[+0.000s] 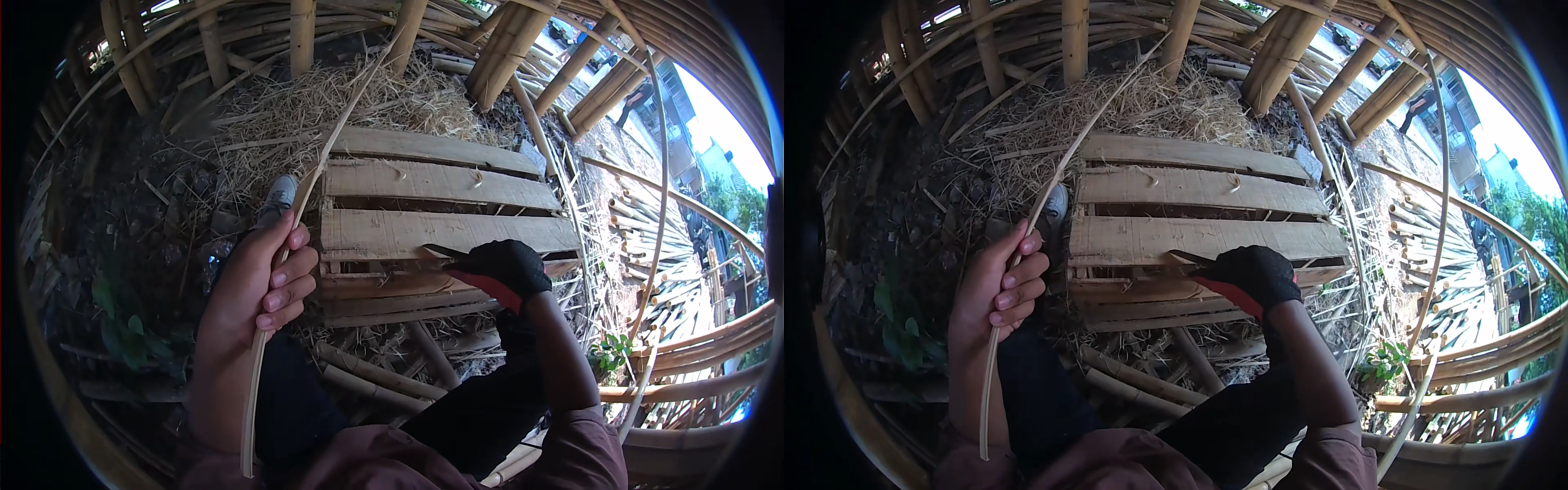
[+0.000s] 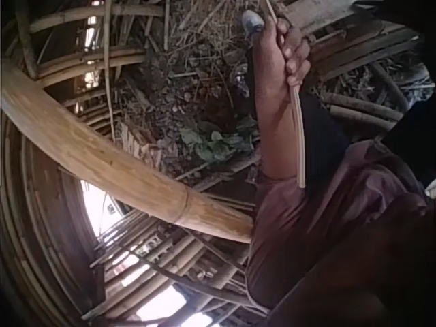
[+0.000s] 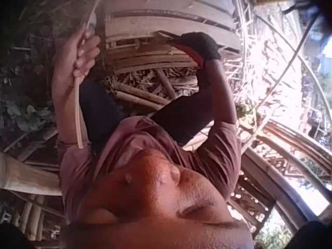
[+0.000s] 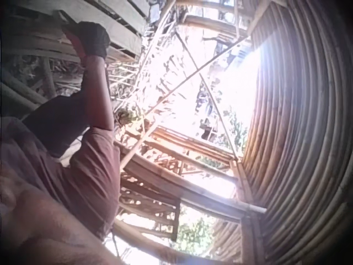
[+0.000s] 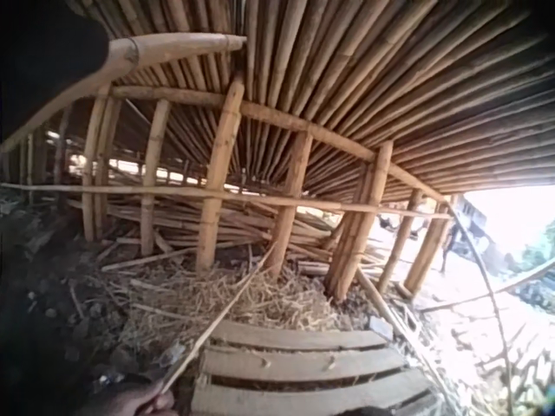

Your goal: Shaving a thin strip of wood or bamboo with a knife to thin it.

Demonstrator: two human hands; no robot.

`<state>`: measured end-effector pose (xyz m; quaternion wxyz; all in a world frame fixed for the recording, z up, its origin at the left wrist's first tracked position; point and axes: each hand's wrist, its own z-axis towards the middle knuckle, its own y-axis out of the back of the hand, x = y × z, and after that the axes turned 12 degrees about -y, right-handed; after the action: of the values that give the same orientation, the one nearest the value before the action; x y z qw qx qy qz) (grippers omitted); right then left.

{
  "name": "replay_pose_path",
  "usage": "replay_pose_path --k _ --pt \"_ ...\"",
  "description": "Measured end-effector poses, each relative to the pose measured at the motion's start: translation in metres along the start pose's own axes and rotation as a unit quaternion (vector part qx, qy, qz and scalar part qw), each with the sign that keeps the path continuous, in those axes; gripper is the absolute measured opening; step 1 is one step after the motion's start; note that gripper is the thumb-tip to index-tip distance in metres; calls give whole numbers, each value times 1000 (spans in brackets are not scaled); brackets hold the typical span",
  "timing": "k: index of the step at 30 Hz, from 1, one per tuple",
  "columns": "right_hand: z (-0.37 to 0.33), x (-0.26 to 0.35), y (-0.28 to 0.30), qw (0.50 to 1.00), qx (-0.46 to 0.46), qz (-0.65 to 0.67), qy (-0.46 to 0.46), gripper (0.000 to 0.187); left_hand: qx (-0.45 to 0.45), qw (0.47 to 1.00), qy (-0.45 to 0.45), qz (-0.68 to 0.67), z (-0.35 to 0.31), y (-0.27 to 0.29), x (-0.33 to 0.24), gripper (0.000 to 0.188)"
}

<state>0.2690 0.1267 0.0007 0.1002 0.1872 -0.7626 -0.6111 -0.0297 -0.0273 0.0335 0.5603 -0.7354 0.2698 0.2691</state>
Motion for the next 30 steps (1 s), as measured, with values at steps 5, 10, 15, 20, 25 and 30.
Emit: replay_pose_path --k 5,10,15,20,25,30 --pt "5 -5 -43 994 -81 13 75 38 7 1000 -1 0 2 -1 1 31" --pt "3 4 -14 974 -76 168 132 25 8 999 9 -30 3 0 1 31" --pt "30 2 7 771 11 210 601 32 5 996 -17 -85 15 7 8 27" --pt "76 15 87 933 109 324 113 35 -41 993 -63 -95 24 24 17 26" --pt "120 -1 92 882 -154 442 -55 39 -48 989 -71 -120 30 23 17 27" --pt "144 21 29 828 -396 -30 397 44 -20 993 -56 -103 28 18 15 26"
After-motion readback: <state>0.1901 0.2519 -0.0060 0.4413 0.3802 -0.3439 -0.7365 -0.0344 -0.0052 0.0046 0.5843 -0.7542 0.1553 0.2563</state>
